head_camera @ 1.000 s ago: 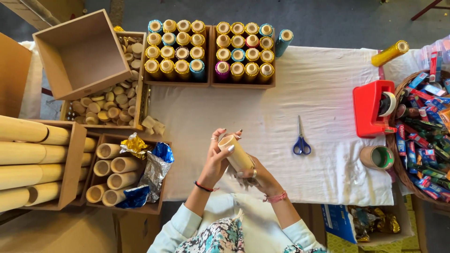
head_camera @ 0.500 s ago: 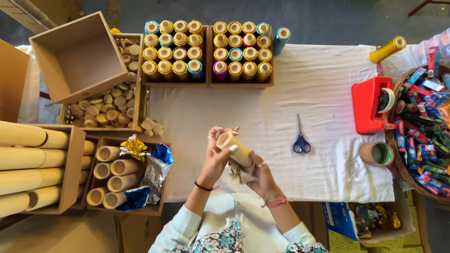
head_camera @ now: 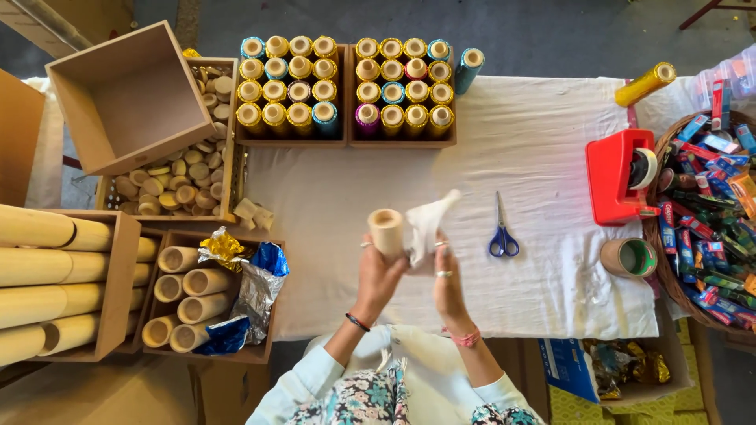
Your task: The recorder is wrapping cardboard or wooden cylinders with blue and silver foil at a workbench.
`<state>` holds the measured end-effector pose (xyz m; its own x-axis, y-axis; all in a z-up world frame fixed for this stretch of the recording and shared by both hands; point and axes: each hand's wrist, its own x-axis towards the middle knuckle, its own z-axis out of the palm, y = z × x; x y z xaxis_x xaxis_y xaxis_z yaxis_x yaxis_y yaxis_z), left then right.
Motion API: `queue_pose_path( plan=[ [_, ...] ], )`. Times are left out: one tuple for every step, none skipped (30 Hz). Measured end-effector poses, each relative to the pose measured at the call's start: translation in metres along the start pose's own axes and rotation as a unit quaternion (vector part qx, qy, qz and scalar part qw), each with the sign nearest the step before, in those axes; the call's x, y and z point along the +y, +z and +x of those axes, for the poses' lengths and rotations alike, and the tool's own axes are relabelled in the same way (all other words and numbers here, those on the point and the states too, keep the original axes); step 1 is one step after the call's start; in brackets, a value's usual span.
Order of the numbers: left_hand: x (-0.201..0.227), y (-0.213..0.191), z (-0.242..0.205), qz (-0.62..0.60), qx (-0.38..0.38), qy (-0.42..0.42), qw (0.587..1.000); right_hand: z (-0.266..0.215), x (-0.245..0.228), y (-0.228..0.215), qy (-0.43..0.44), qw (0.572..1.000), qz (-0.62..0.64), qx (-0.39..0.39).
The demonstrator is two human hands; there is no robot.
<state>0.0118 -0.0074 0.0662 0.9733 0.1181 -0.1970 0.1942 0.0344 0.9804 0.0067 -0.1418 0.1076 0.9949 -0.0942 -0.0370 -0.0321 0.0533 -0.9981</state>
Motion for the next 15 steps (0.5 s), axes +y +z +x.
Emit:
queue_pose_path(
  plan=[
    [0.010,0.002,-0.005,0.070,-0.004,0.024,0.997,-0.004,-0.009,0.009,-0.031,0.998,0.008,-0.062],
    [0.021,0.004,-0.011,0.139,-0.007,0.048,0.989,-0.008,-0.018,0.018,-0.060,0.990,0.016,-0.124],
    [0.028,0.004,-0.011,0.139,-0.007,0.049,0.989,-0.001,-0.016,0.018,-0.061,0.990,0.016,-0.124],
    [0.035,0.003,-0.011,0.162,-0.044,0.067,0.984,0.005,-0.015,0.018,-0.070,0.994,0.003,-0.089],
    [0.041,0.002,-0.013,0.183,-0.080,0.083,0.976,0.009,-0.013,0.018,-0.076,0.996,-0.011,-0.055],
    [0.026,-0.002,-0.013,0.183,-0.079,0.081,0.976,0.011,0.014,0.004,-0.075,0.996,-0.011,-0.056],
    [0.012,-0.007,-0.012,0.082,-0.191,0.021,0.978,0.014,0.040,-0.010,-0.045,0.998,-0.005,-0.046],
    [-0.002,-0.012,-0.010,-0.021,-0.299,-0.040,0.953,0.017,0.067,-0.024,-0.014,0.999,-0.001,-0.037],
    [-0.003,-0.012,-0.010,-0.023,-0.298,-0.040,0.954,0.017,0.064,-0.029,-0.014,0.999,-0.003,-0.039],
    [-0.003,-0.013,-0.010,-0.164,-0.377,-0.110,0.905,0.017,0.061,-0.035,-0.067,0.997,-0.008,-0.043],
    [-0.004,-0.014,-0.011,-0.299,-0.445,-0.177,0.825,0.016,0.059,-0.040,-0.120,0.992,-0.011,-0.046],
    [0.011,-0.012,-0.011,-0.299,-0.446,-0.178,0.825,0.014,0.036,-0.029,-0.119,0.992,-0.011,-0.045],
    [0.027,-0.010,-0.010,-0.274,-0.421,-0.180,0.846,0.014,0.013,-0.019,-0.132,0.990,-0.051,0.006],
    [0.042,-0.008,-0.010,-0.248,-0.395,-0.181,0.866,0.013,-0.010,-0.008,-0.144,0.984,-0.091,0.057],
    [0.037,-0.004,-0.009,-0.248,-0.396,-0.178,0.866,0.013,-0.007,-0.005,-0.147,0.983,-0.092,0.057]
  ],
)
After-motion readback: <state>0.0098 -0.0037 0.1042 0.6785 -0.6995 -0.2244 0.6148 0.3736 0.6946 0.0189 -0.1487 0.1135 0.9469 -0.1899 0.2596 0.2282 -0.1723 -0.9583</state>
